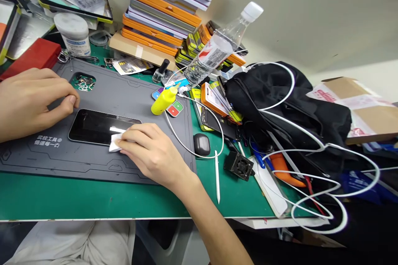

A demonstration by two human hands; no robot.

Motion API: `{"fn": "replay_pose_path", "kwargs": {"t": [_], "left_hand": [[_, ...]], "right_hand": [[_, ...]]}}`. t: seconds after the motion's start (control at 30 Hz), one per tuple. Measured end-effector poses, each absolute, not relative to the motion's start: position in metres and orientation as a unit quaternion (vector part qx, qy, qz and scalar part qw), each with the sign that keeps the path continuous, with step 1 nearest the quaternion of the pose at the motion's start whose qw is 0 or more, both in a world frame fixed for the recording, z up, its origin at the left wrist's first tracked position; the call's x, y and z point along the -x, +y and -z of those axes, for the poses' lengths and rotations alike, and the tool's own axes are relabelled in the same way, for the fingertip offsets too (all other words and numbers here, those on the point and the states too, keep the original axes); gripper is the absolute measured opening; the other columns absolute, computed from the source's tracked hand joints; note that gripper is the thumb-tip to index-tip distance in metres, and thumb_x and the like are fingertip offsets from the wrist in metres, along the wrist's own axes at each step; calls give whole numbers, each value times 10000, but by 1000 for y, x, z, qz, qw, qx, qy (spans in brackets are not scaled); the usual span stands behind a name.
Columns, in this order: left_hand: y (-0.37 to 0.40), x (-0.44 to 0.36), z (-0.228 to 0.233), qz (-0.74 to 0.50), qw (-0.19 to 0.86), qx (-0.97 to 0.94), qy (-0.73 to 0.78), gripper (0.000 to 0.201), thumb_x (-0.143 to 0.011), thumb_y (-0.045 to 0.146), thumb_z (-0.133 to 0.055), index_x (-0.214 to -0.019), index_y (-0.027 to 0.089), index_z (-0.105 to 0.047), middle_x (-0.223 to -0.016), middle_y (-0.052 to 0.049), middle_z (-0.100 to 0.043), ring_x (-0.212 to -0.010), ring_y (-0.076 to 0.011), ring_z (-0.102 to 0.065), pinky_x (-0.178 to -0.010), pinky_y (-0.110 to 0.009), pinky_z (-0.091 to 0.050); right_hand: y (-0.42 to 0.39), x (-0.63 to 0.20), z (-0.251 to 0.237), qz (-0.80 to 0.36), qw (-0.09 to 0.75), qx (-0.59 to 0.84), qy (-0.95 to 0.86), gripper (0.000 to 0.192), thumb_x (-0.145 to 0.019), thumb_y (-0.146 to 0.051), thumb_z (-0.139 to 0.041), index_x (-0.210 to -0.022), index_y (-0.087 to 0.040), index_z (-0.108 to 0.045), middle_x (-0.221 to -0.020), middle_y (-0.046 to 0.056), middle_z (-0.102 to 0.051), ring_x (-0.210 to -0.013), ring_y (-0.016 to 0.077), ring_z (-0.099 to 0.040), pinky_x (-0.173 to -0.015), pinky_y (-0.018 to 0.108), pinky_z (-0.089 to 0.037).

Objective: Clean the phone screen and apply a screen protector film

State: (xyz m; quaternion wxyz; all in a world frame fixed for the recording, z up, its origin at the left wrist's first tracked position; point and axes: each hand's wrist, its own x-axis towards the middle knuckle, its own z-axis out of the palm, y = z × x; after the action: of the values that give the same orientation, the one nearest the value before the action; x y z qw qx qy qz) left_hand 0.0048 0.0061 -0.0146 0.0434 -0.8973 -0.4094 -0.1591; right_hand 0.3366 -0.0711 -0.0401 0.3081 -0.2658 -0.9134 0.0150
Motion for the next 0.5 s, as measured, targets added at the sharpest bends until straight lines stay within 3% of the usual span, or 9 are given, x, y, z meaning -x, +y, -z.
{"fn": "replay_pose_path", "kwargs": {"t": [0.17,0.37,0.5], "left_hand": [[5,-4,15,159,46,895,-413,602,-1224,533,-229,-950,239,-678,-964,-90,-769,-1010,-335,-658,-968,-521,-556],[8,-4,18,161,44,891,-422,605,-1213,546,-228,-922,246,-667,-916,-91,-740,-992,-335,-663,-961,-518,-563],[9,-4,17,153,35,895,-419,578,-1209,537,-232,-926,253,-649,-940,-95,-755,-1000,-344,-665,-950,-526,-555]], "right_hand": [[-84,-355,44,5,321,278,-905,200,-1108,-18,-755,-1266,-119,-823,-1159,113,-887,-1159,239,-805,-1020,406,-697],[-88,-357,44,12,322,293,-900,259,-1147,-58,-716,-1320,-217,-825,-1156,75,-894,-1122,249,-833,-949,451,-723],[-83,-342,40,-2,316,287,-904,233,-1146,-53,-708,-1269,-194,-847,-1149,82,-895,-1124,241,-829,-967,426,-713]]}}
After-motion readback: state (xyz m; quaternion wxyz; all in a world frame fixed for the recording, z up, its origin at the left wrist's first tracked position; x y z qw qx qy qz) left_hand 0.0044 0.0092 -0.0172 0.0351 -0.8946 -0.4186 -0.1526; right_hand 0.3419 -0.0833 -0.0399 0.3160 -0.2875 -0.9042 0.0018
